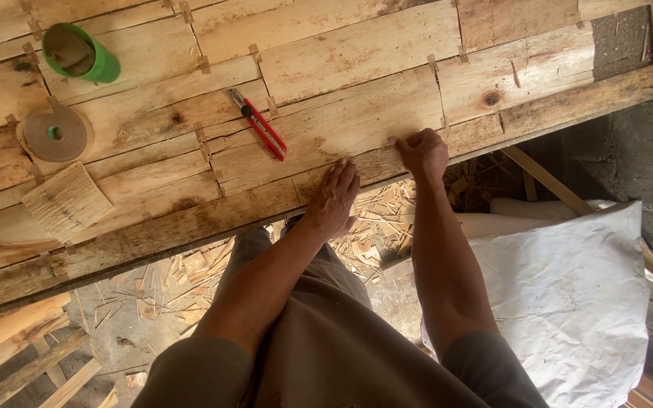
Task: The recorder uses a craft knife to trim and clean pieces of bamboo on a bamboo surface.
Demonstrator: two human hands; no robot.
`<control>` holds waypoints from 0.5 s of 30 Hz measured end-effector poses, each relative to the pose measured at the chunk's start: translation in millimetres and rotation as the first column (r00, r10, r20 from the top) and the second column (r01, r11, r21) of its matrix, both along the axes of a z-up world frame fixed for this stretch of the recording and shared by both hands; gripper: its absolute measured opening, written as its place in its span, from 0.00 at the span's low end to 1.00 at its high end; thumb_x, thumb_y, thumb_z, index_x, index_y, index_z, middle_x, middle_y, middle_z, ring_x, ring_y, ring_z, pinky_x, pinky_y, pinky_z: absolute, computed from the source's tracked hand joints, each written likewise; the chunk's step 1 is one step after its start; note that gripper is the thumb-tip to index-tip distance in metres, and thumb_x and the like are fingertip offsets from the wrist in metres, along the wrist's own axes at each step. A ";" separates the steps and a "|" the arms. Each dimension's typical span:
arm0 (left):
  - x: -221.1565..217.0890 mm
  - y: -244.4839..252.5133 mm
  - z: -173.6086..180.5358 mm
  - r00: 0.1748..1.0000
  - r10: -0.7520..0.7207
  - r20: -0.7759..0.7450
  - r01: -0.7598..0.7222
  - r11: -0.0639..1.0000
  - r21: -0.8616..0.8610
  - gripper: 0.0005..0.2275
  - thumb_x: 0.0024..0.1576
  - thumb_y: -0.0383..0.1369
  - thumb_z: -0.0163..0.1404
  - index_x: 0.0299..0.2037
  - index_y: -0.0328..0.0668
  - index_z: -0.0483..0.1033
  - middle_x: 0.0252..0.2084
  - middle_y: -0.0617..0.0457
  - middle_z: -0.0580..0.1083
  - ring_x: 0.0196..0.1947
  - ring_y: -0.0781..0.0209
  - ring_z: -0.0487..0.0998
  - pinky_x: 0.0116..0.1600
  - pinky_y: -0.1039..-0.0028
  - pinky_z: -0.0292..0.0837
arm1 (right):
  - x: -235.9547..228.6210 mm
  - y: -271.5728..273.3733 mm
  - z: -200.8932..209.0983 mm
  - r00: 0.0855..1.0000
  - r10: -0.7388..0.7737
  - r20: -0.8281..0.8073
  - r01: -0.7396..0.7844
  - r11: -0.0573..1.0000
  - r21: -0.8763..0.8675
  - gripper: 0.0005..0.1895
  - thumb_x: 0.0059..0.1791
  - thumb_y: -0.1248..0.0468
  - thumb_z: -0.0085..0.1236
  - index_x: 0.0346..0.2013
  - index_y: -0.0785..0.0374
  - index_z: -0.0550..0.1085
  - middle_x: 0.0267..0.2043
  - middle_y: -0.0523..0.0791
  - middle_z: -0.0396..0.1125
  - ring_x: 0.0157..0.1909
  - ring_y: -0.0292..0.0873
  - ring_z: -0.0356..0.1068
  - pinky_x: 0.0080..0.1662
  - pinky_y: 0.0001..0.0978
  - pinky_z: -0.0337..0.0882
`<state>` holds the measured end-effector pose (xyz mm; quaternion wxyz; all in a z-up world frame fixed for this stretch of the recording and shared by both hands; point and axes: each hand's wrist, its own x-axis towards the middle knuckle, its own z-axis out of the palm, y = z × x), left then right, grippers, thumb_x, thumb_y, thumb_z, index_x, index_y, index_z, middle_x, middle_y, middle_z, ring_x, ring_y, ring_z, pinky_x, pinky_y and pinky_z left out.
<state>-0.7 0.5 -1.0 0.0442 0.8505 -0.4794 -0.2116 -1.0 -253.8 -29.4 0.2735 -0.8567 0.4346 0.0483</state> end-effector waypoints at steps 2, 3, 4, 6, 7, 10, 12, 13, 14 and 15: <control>0.9 -0.5 2.6 1.000 -0.003 -0.003 0.003 1.000 0.016 0.47 0.51 0.53 0.57 0.72 0.27 0.50 0.77 0.32 0.45 0.77 0.37 0.44 0.78 0.56 0.37 | 2.9 3.0 4.9 0.999 0.043 -0.016 -0.044 0.998 -0.043 0.26 0.39 0.41 0.77 0.27 0.61 0.79 0.25 0.46 0.75 0.26 0.40 0.73 0.33 0.36 0.74; 1.8 -0.6 4.1 1.000 -0.007 -0.006 0.007 1.000 0.031 0.47 0.51 0.53 0.57 0.73 0.27 0.49 0.77 0.32 0.45 0.77 0.38 0.44 0.78 0.56 0.37 | 4.8 4.5 7.5 0.996 0.084 -0.032 -0.087 0.992 -0.086 0.28 0.37 0.42 0.78 0.26 0.62 0.78 0.25 0.46 0.75 0.25 0.41 0.73 0.32 0.37 0.74; 1.6 -0.7 3.4 1.000 -0.005 -0.006 0.005 0.999 0.032 0.47 0.51 0.53 0.57 0.73 0.27 0.49 0.77 0.32 0.45 0.77 0.38 0.44 0.78 0.56 0.37 | 4.3 0.6 1.1 0.996 0.087 -0.032 -0.089 0.992 -0.085 0.28 0.37 0.42 0.78 0.26 0.62 0.78 0.25 0.46 0.75 0.25 0.41 0.73 0.32 0.37 0.74; 1.6 -1.5 2.4 1.000 -0.016 0.000 0.016 0.999 0.038 0.46 0.52 0.53 0.56 0.73 0.27 0.49 0.77 0.32 0.44 0.77 0.38 0.43 0.78 0.57 0.36 | 3.3 -7.7 -11.1 0.995 0.037 -0.096 -0.039 0.999 -0.027 0.23 0.40 0.43 0.75 0.27 0.59 0.78 0.26 0.44 0.74 0.26 0.39 0.73 0.30 0.37 0.74; 1.5 -1.5 2.2 1.000 -0.015 0.002 0.015 0.999 0.037 0.46 0.52 0.53 0.56 0.73 0.27 0.49 0.77 0.32 0.44 0.77 0.38 0.43 0.78 0.57 0.36 | 1.4 -7.7 -13.0 0.995 0.037 -0.095 -0.040 0.999 -0.028 0.23 0.40 0.43 0.75 0.27 0.59 0.78 0.26 0.44 0.74 0.26 0.39 0.73 0.30 0.37 0.74; 2.5 -2.5 2.0 1.000 -0.017 0.000 0.017 0.998 0.058 0.46 0.52 0.54 0.56 0.73 0.27 0.48 0.77 0.32 0.44 0.77 0.38 0.42 0.78 0.57 0.36 | -2.1 -4.9 -13.8 1.000 0.026 0.003 -0.026 0.999 -0.042 0.22 0.43 0.45 0.73 0.26 0.60 0.78 0.24 0.44 0.74 0.24 0.39 0.71 0.29 0.38 0.72; 2.4 -1.4 1.9 1.000 -0.019 -0.001 0.019 0.998 0.058 0.46 0.52 0.54 0.56 0.72 0.28 0.49 0.77 0.33 0.43 0.77 0.38 0.41 0.78 0.57 0.36 | -4.6 3.9 -9.5 0.997 0.061 -0.046 -0.062 0.998 -0.021 0.25 0.47 0.41 0.69 0.34 0.60 0.75 0.29 0.45 0.73 0.28 0.43 0.72 0.31 0.40 0.74; 3.5 -1.1 4.0 1.000 -0.015 -0.002 0.015 0.998 0.059 0.46 0.52 0.54 0.56 0.72 0.28 0.49 0.77 0.33 0.43 0.77 0.38 0.41 0.78 0.57 0.36 | -3.6 10.0 -6.7 0.997 0.065 -0.047 -0.066 0.998 -0.021 0.25 0.47 0.41 0.69 0.34 0.60 0.75 0.29 0.45 0.73 0.28 0.43 0.72 0.31 0.40 0.74; 3.3 -0.4 5.8 1.000 -0.019 -0.003 0.019 0.998 0.057 0.46 0.52 0.54 0.56 0.73 0.28 0.49 0.77 0.33 0.44 0.78 0.38 0.41 0.78 0.57 0.36 | -4.7 16.8 -4.4 0.986 0.164 -0.016 -0.165 0.972 -0.165 0.32 0.41 0.39 0.74 0.35 0.62 0.72 0.30 0.48 0.72 0.30 0.47 0.71 0.34 0.42 0.73; 3.0 0.1 7.6 1.000 -0.023 -0.005 0.023 0.998 0.055 0.46 0.53 0.53 0.56 0.73 0.28 0.49 0.78 0.33 0.44 0.78 0.38 0.41 0.79 0.57 0.36 | -5.9 23.2 -2.1 0.964 0.267 0.000 -0.254 0.917 -0.307 0.39 0.36 0.36 0.78 0.37 0.64 0.70 0.31 0.51 0.72 0.33 0.50 0.71 0.37 0.45 0.72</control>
